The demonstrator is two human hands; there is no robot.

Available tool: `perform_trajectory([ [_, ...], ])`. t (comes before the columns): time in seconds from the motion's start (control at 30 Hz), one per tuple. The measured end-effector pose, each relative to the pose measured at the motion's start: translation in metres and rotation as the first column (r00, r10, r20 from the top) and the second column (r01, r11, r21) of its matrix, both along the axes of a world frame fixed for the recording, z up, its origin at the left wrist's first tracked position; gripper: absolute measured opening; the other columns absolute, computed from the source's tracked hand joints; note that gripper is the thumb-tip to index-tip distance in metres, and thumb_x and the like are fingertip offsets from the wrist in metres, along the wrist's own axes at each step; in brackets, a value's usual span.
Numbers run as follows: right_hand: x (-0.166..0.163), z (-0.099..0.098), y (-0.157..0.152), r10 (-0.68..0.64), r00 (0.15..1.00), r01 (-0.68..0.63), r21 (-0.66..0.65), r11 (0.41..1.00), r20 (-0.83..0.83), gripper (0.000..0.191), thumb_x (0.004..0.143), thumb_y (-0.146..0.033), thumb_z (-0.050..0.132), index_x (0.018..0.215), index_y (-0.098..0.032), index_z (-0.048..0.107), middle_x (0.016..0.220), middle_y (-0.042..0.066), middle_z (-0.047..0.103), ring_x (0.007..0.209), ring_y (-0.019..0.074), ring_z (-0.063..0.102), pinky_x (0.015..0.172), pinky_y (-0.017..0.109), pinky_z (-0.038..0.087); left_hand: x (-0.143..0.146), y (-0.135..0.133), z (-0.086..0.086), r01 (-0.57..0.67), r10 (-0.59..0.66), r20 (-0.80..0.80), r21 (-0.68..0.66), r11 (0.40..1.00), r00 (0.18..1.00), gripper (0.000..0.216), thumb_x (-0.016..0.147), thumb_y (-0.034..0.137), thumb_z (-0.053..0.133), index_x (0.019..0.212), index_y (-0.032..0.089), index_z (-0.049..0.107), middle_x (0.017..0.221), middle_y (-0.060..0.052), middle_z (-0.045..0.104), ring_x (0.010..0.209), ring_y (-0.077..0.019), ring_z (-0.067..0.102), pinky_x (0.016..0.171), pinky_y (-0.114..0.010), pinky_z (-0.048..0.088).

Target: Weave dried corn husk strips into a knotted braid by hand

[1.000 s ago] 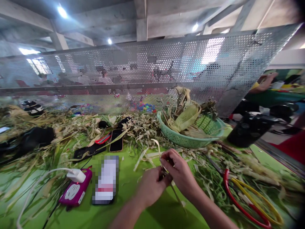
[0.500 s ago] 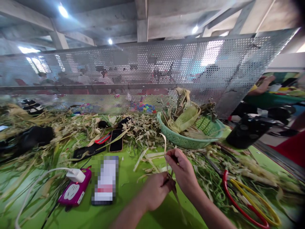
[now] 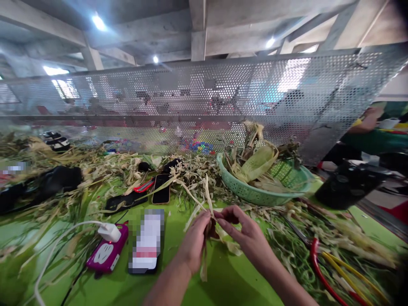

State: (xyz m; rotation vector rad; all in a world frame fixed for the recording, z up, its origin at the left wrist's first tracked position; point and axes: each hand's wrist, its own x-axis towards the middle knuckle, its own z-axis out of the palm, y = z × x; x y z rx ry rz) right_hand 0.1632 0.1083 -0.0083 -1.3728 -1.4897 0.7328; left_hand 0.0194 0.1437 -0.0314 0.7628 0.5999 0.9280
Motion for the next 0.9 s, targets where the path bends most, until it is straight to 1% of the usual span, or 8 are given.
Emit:
perform_trajectory([
  [0.03, -0.001, -0.001, 0.0, 0.029, 1.0, -0.029, -0.02, 0.999, -0.002, 0.022, 0.087, -0.042, 0.058, 0.089, -0.02, 0.058, 0.084, 0.003, 0.065, 0.079, 0.0195, 0.061, 0.071, 0.028, 0.048, 0.001, 0.001, -0.002, 0.01, -0.01, 0.035, -0.002, 1.0, 0.999, 0.033, 0.08, 0.043, 0.063, 0.096, 0.015, 0.067, 0.09, -0.005, 0.063, 0.077, -0.0148, 0.053, 0.07, -0.026, 0.04],
  [0.13, -0.003, -0.003, 0.002, 0.082, 0.996, -0.084, -0.064, 0.994, -0.041, 0.024, 0.087, -0.044, 0.056, 0.087, -0.02, 0.06, 0.084, 0.004, 0.068, 0.08, 0.0202, 0.063, 0.073, 0.029, 0.048, 0.0, 0.004, -0.004, 0.023, -0.024, 0.072, 0.009, 1.0, 0.997, 0.029, 0.079, 0.04, 0.066, 0.091, 0.014, 0.068, 0.084, -0.005, 0.064, 0.07, -0.0133, 0.054, 0.068, -0.025, 0.041],
  [0.27, 0.0, -0.003, 0.006, 0.1, 0.994, -0.103, -0.076, 0.992, -0.031, 0.03, 0.088, -0.046, 0.053, 0.076, -0.02, 0.061, 0.078, 0.003, 0.065, 0.081, 0.0206, 0.06, 0.075, 0.029, 0.046, -0.005, 0.006, -0.002, -0.021, 0.023, -0.044, 0.051, 0.998, 0.999, 0.03, 0.078, 0.041, 0.067, 0.093, 0.015, 0.07, 0.075, -0.003, 0.063, 0.069, -0.0133, 0.055, 0.069, -0.026, 0.042],
  [0.37, 0.003, -0.002, 0.006, 0.035, 0.999, -0.035, -0.089, 0.995, -0.002, 0.029, 0.086, -0.045, 0.054, 0.072, -0.02, 0.059, 0.07, 0.0, 0.058, 0.07, 0.0175, 0.054, 0.066, 0.026, 0.042, -0.008, 0.006, 0.001, -0.043, 0.049, -0.095, 0.064, 0.997, 0.994, 0.032, 0.076, 0.044, 0.069, 0.091, 0.015, 0.071, 0.073, -0.002, 0.063, 0.066, -0.0123, 0.056, 0.068, -0.026, 0.043],
  [0.47, 0.006, -0.004, 0.006, -0.025, 1.0, 0.026, -0.093, 0.995, 0.018, 0.028, 0.083, -0.043, 0.057, 0.068, -0.02, 0.057, 0.063, -0.003, 0.05, 0.062, 0.015, 0.047, 0.058, 0.024, 0.037, -0.007, 0.007, 0.001, -0.044, 0.046, -0.065, 0.025, 0.999, 0.997, 0.032, 0.073, 0.044, 0.072, 0.086, 0.015, 0.07, 0.069, 0.0, 0.061, 0.059, -0.0097, 0.054, 0.063, -0.023, 0.043],
  [0.53, 0.007, -0.005, 0.007, -0.035, 0.999, 0.037, -0.084, 0.996, 0.02, 0.026, 0.083, -0.041, 0.057, 0.067, -0.02, 0.056, 0.063, -0.004, 0.048, 0.061, 0.0144, 0.045, 0.057, 0.024, 0.035, -0.007, 0.008, 0.001, -0.054, 0.054, -0.03, -0.01, 0.998, 0.998, 0.03, 0.072, 0.041, 0.073, 0.084, 0.014, 0.07, 0.064, 0.001, 0.058, 0.055, -0.0076, 0.051, 0.058, -0.021, 0.042],
  [0.73, 0.011, -0.004, 0.006, -0.082, 0.995, 0.086, -0.057, 0.995, 0.054, 0.025, 0.082, -0.039, 0.056, 0.067, -0.02, 0.054, 0.062, -0.003, 0.047, 0.061, 0.0145, 0.045, 0.056, 0.025, 0.035, -0.009, 0.008, 0.007, -0.056, 0.057, 0.019, -0.053, 0.997, 0.998, 0.024, 0.072, 0.033, 0.074, 0.08, 0.011, 0.069, 0.06, 0.002, 0.056, 0.051, -0.0053, 0.049, 0.053, -0.017, 0.04],
  [0.9, 0.013, -0.006, 0.007, -0.134, 0.973, 0.132, 0.023, 0.991, 0.188, 0.025, 0.085, -0.038, 0.054, 0.068, -0.02, 0.056, 0.063, -0.001, 0.052, 0.061, 0.0162, 0.048, 0.056, 0.026, 0.037, -0.012, 0.011, 0.008, -0.068, 0.067, -0.025, -0.027, 0.997, 0.997, 0.029, 0.069, 0.037, 0.077, 0.08, 0.011, 0.071, 0.063, 0.0, 0.059, 0.054, -0.0067, 0.051, 0.055, -0.018, 0.04],
])
